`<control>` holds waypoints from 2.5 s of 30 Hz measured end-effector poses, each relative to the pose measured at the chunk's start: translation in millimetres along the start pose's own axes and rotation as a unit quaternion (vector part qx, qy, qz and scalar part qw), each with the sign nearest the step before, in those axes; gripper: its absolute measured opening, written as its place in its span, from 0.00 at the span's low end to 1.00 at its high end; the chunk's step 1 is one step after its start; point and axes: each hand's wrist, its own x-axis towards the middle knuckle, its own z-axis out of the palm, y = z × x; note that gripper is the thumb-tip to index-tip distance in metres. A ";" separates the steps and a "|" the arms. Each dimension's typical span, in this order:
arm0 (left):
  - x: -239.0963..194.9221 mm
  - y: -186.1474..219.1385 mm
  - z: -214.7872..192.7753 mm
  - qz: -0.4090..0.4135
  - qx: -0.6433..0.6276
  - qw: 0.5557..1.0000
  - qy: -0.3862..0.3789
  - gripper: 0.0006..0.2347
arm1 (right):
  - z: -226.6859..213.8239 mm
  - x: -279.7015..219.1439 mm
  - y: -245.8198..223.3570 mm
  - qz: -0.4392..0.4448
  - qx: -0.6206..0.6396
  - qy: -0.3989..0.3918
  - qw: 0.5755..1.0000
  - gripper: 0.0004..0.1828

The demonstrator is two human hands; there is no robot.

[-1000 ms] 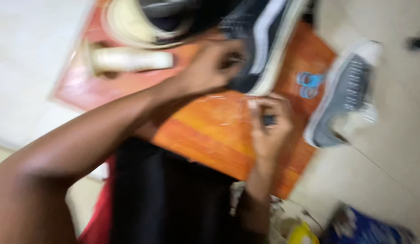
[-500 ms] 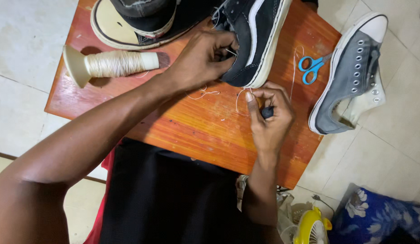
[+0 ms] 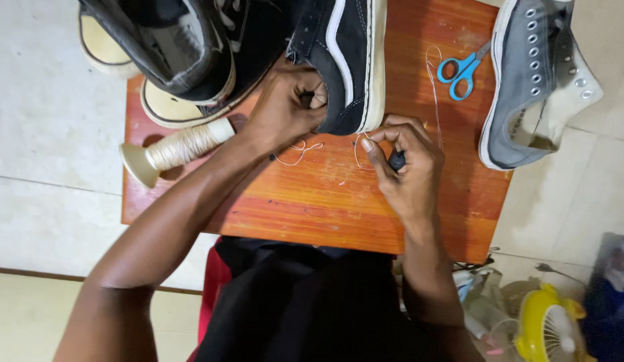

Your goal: The person sews the sole of a black sneaker using a needle and thread. They repeatedly insert the needle through the shoe's edge and pull the thread to secure the sole. The task is performed on a wooden table with other shoes and tools nearby.

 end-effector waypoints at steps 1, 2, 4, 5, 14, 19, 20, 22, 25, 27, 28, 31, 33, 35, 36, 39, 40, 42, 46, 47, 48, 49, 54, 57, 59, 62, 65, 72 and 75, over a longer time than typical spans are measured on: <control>-0.7 -5.2 0.6 0.015 0.039 0.999 0.008 0.20 | 1.3 -0.5 1.1 -0.005 -0.004 -0.002 1.000 0.07; -2.3 -10.4 2.1 0.029 0.076 0.997 0.019 0.25 | 1.7 -0.9 2.4 -0.010 -0.007 -0.007 1.000 0.07; -1.5 -11.4 2.7 0.042 0.080 0.996 0.021 0.23 | 2.5 -1.1 4.6 -0.013 -0.005 -0.006 1.000 0.07; -1.7 -12.1 3.1 0.055 0.082 0.995 0.026 0.22 | 2.9 -1.2 6.0 -0.017 -0.005 -0.008 1.000 0.07; -2.0 31.0 1.6 -0.082 0.024 0.995 0.058 0.13 | 1.4 -2.0 6.1 -0.002 -0.001 -0.002 1.000 0.11; -2.2 42.7 -4.8 -0.018 0.012 0.997 0.068 0.10 | -0.1 -2.8 4.2 0.009 0.012 -0.015 1.000 0.08; -2.0 48.5 -7.7 0.014 -0.001 0.999 0.043 0.19 | -0.1 -3.2 3.9 0.016 0.017 -0.024 0.999 0.08; -7.8 23.4 1.8 0.036 0.008 0.999 0.025 0.18 | -0.6 1.2 6.7 0.010 0.050 -0.018 0.999 0.08; -12.9 11.4 8.7 0.063 0.021 0.998 -0.002 0.17 | -2.5 1.3 5.0 0.013 0.083 -0.013 0.996 0.08; -10.9 20.2 6.8 0.067 0.031 0.997 -0.010 0.15 | -3.8 0.9 2.7 0.020 0.088 -0.015 0.996 0.09; -8.3 28.4 4.6 0.053 0.042 0.998 -0.004 0.15 | -4.5 0.5 2.0 0.026 0.114 -0.023 0.993 0.10; -9.0 26.5 6.6 0.026 0.050 0.998 0.018 0.18 | -5.0 -6.6 8.9 0.060 0.210 -0.025 0.975 0.11; -10.5 37.2 8.9 0.016 0.048 0.998 0.035 0.20 | -7.8 -13.4 9.7 0.085 0.279 -0.019 0.956 0.12; -3.7 66.8 6.5 -0.037 0.007 0.997 0.065 0.20 | -12.2 -13.2 7.1 0.112 0.357 0.012 0.927 0.12; 0.2 76.1 4.7 -0.036 0.007 0.997 0.065 0.20 | -18.3 -13.3 5.3 0.112 0.357 0.013 0.927 0.12; 11.9 104.8 0.6 -0.039 -0.015 0.997 0.057 0.17 | -32.7 -11.1 3.8 0.096 0.382 0.020 0.919 0.12; 15.5 115.9 -1.2 -0.042 -0.046 0.997 0.044 0.15 | -34.4 -8.4 4.8 0.081 0.392 0.022 0.916 0.11; 20.8 132.8 -3.8 -0.042 -0.075 0.996 0.030 0.12 | -39.4 -1.8 7.1 0.063 0.402 0.025 0.913 0.11; 26.4 135.6 -4.3 -0.014 -0.153 0.988 0.011 0.12 | -50.0 14.5 16.4 0.061 0.434 0.017 0.899 0.11; 27.0 132.1 -4.4 -0.024 -0.172 0.985 0.008 0.11 | -51.8 19.6 19.5 0.054 0.457 0.010 0.888 0.10; 27.7 129.6 -5.9 -0.021 -0.171 0.985 0.008 0.11 | -53.2 22.8 18.5 0.052 0.456 0.011 0.888 0.10; 28.4 127.0 -7.7 -0.035 -0.192 0.981 0.010 0.10 | -54.4 26.1 17.3 0.051 0.459 0.011 0.887 0.11; 26.2 114.9 0.9 -0.017 -0.236 0.971 0.034 0.10 | -53.4 31.5 16.5 0.030 0.448 0.014 0.893 0.11; 22.7 110.2 5.9 0.002 -0.254 0.966 0.046 0.10 | -52.5 29.0 14.3 0.030 0.462 0.017 0.886 0.11; 20.6 101.8 8.1 0.011 -0.249 0.967 0.048 0.10 | -53.0 25.9 11.3 0.029 0.452 0.019 0.891 0.11; 18.1 90.8 13.1 0.020 -0.231 0.971 0.064 0.11 | -52.4 20.3 8.5 0.034 0.437 0.012 0.899 0.10; 16.5 93.7 19.4 0.004 -0.212 0.974 0.077 0.10 | -53.7 20.0 -4.9 0.071 0.441 -0.007 0.895 0.09; 18.9 97.2 21.8 0.008 -0.181 0.979 0.091 0.10 | -59.6 20.1 -13.5 0.094 0.435 -0.040 0.895 0.09; 19.8 102.8 22.0 0.012 -0.167 0.982 0.089 0.11 | -64.9 20.4 -13.3 0.097 0.433 -0.068 0.894 0.10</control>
